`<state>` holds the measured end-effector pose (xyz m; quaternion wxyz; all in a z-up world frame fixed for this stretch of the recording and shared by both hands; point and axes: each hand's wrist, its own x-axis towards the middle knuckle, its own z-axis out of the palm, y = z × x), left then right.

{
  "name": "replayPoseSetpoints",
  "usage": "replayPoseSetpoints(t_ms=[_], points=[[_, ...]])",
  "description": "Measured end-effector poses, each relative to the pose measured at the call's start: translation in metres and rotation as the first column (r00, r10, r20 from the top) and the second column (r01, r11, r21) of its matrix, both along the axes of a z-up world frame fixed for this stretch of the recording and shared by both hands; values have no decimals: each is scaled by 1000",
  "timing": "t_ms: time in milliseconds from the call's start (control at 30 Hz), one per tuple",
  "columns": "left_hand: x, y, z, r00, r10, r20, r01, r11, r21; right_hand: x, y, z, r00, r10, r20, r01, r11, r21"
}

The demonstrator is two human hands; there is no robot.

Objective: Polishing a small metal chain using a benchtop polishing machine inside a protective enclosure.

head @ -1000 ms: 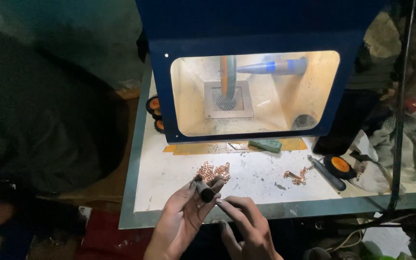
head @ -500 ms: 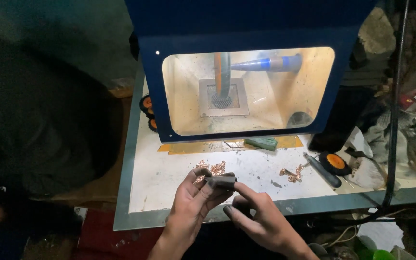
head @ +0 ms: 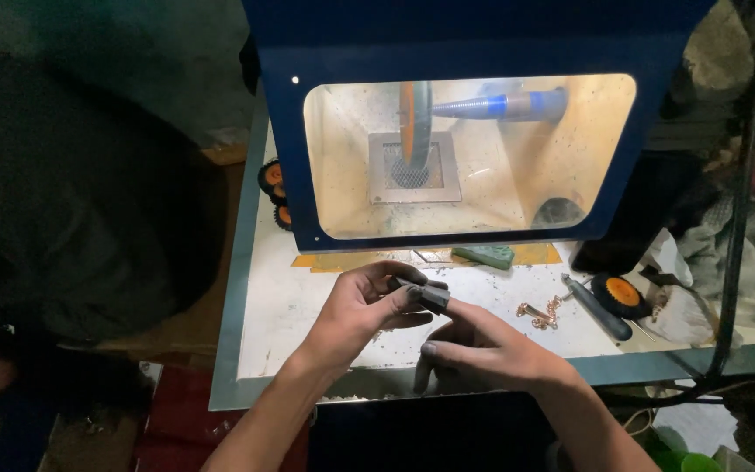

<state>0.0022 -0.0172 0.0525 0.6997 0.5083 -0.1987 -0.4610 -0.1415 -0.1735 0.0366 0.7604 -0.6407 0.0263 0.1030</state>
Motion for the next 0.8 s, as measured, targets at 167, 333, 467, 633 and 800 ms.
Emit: replayPoseSetpoints(t_ms=[167,333,467,633,800], points=[[-4,-9,-10,1000,-9,-9,9,1000,-16,4,2,-19,998,-69,4,69,996,51],[-6,-17,-19,999,-33,-27,34,998,48,2,13,-19,967,-242,-81,246,969,38],[9,-19,3,939,-194,282,190,981,42,0,-5,-25,944,-327,30,329,939,-97],[32,-14,-19,628,-287,723,-106,889,445,1,-44,-43,848,-481,222,477,508,-718],[21,-16,-18,321,-404,857,-85,889,450,27,-26,-2,865,-274,420,370,-216,-904]])
